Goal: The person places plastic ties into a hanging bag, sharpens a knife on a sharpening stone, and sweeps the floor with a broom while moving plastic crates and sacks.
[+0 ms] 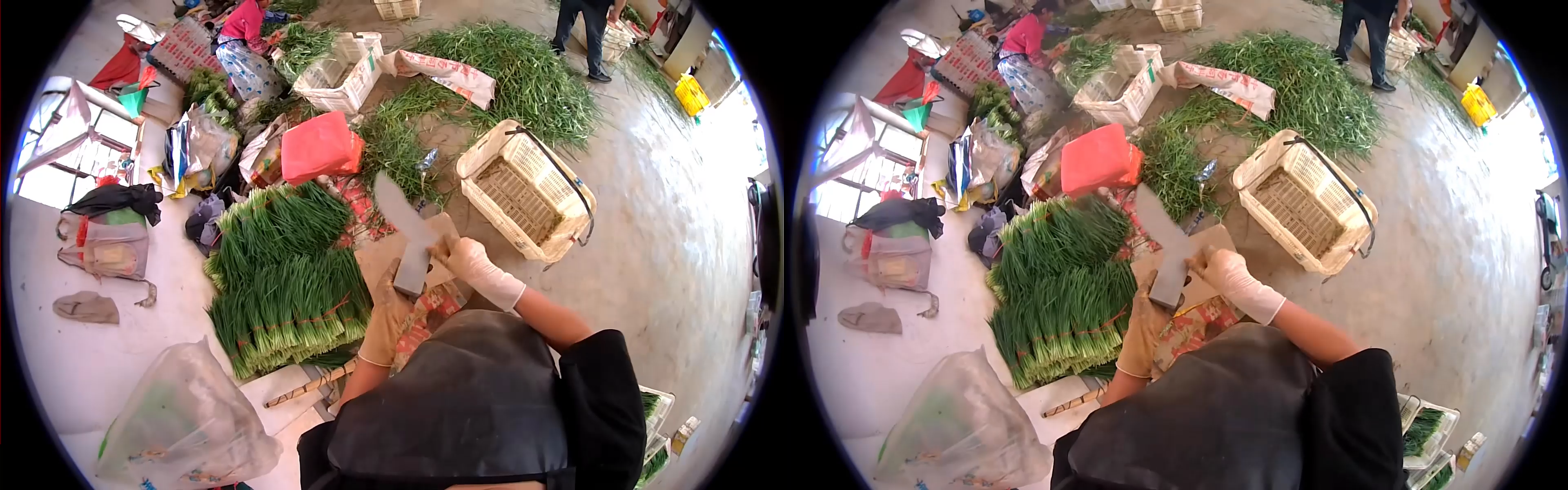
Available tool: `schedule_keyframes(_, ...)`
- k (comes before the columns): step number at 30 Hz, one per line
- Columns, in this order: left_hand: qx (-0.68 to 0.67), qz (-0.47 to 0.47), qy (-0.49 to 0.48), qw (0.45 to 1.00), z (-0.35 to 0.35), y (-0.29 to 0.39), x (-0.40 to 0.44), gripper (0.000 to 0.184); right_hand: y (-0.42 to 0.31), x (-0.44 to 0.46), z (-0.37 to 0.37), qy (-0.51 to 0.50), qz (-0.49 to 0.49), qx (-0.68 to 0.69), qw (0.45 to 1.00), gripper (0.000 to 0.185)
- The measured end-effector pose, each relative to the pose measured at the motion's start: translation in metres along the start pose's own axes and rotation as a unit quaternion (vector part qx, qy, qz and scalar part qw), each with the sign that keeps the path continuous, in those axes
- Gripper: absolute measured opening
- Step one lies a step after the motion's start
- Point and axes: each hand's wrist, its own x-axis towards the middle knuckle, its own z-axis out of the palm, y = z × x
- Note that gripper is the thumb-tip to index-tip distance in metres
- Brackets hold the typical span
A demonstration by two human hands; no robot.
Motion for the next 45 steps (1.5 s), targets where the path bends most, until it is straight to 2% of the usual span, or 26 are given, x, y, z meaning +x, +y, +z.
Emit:
schedule_keyframes(2,0.044,0.002,-0.052,0.998,0.000,0.003,0.001,0.037,0.002,-0.005,0.005,0.006,-0.010,0.036,0.999,0.049)
schedule_keyframes(4,0.001,0.018,0.036,0.999,-0.002,0.001,0.004,0.037,-0.006,-0.029,0.004,-0.033,-0.149,-0.042,0.987,0.046)
schedule_keyframes(5,0.000,0.015,0.038,0.999,-0.005,0.001,0.003,0.037,-0.009,-0.029,-0.001,-0.055,-0.138,-0.024,0.989,0.044)
schedule_keyframes(6,0.036,-0.001,-0.002,0.999,-0.004,0.001,0.004,0.038,0.010,-0.007,0.012,0.036,-0.072,0.046,0.996,0.044)
schedule_keyframes(8,0.071,-0.011,-0.037,0.997,-0.003,0.003,0.002,0.038,0.007,-0.004,0.007,0.044,-0.020,0.058,0.997,0.044)
schedule_keyframes(10,-0.003,0.009,0.039,0.999,-0.001,0.002,0.002,0.038,-0.008,-0.023,-0.005,-0.095,-0.106,-0.020,0.990,0.048)
schedule_keyframes(12,0.004,0.007,0.055,0.998,0.001,0.002,-0.002,0.037,-0.007,-0.033,0.004,-0.032,-0.151,0.026,0.988,0.047)
schedule_keyframes(15,0.025,0.005,0.004,1.000,0.002,0.001,-0.001,0.037,-0.009,-0.008,-0.011,0.009,0.010,0.042,0.999,0.046)
schedule_keyframes(16,0.044,0.001,-0.050,0.998,0.000,0.003,-0.002,0.037,-0.011,-0.012,-0.012,0.009,0.008,0.044,0.999,0.046)
schedule_keyframes(18,0.042,0.010,-0.037,0.998,-0.001,0.008,0.004,0.037,-0.013,-0.027,-0.007,-0.091,-0.131,0.000,0.987,0.046)
schedule_keyframes(19,0.036,0.013,-0.021,0.999,-0.003,0.007,0.004,0.037,-0.008,-0.035,0.003,-0.025,-0.172,0.004,0.985,0.046)
schedule_keyframes(20,0.035,0.010,-0.021,0.999,-0.004,0.005,0.005,0.037,-0.003,-0.029,0.007,-0.026,-0.170,0.003,0.985,0.046)
schedule_keyframes(23,0.017,-0.008,0.001,1.000,-0.005,0.000,0.006,0.038,0.000,-0.004,-0.010,-0.010,0.014,0.035,0.999,0.048)
schedule_keyframes(24,0.023,-0.003,0.009,1.000,-0.005,-0.001,0.004,0.038,-0.001,-0.008,-0.011,-0.009,0.012,0.037,0.999,0.048)
schedule_keyframes(26,0.032,0.002,0.016,0.999,-0.001,0.002,0.004,0.038,0.000,-0.025,-0.005,-0.074,-0.157,-0.018,0.985,0.047)
schedule_keyframes(27,0.008,0.012,0.040,0.999,0.000,0.001,0.003,0.035,0.000,-0.034,-0.001,-0.034,-0.177,-0.009,0.984,0.047)
schedule_keyframes(28,-0.016,0.022,0.061,0.998,0.002,-0.001,0.002,0.033,0.003,-0.029,-0.001,-0.035,-0.174,-0.009,0.984,0.047)
schedule_keyframes(29,-0.017,0.021,0.058,0.998,0.005,-0.001,0.002,0.033,0.008,-0.016,-0.002,-0.031,-0.090,0.011,0.995,0.048)
schedule_keyframes(31,0.047,-0.003,-0.048,0.998,0.006,-0.002,-0.003,0.033,0.005,-0.010,-0.017,-0.025,0.017,0.042,0.999,0.049)
schedule_keyframes(32,0.050,0.000,-0.049,0.998,0.007,0.000,-0.003,0.033,0.001,-0.016,-0.019,-0.023,0.014,0.043,0.999,0.049)
schedule_keyframes(34,0.010,0.009,-0.024,1.000,0.005,-0.001,-0.001,0.036,-0.001,-0.035,-0.015,-0.080,-0.133,-0.006,0.988,0.053)
schedule_keyframes(36,0.004,0.002,-0.013,1.000,0.001,-0.004,0.003,0.037,0.002,-0.034,-0.015,-0.069,-0.130,-0.018,0.989,0.051)
schedule_keyframes(38,0.008,-0.004,-0.015,1.000,0.004,-0.008,0.004,0.037,0.010,-0.016,-0.019,-0.006,-0.002,0.026,1.000,0.051)
schedule_keyframes(40,0.043,0.003,-0.031,0.999,0.011,-0.007,-0.002,0.034,0.009,-0.020,-0.021,0.001,-0.002,0.035,0.999,0.052)
schedule_keyframes(42,0.028,0.008,0.002,1.000,0.003,-0.006,0.008,0.035,0.004,-0.043,-0.020,-0.060,-0.156,0.015,0.986,0.047)
schedule_keyframes(45,0.027,-0.007,0.000,1.000,0.002,-0.010,0.011,0.037,0.010,-0.026,-0.021,-0.002,-0.070,0.025,0.997,0.043)
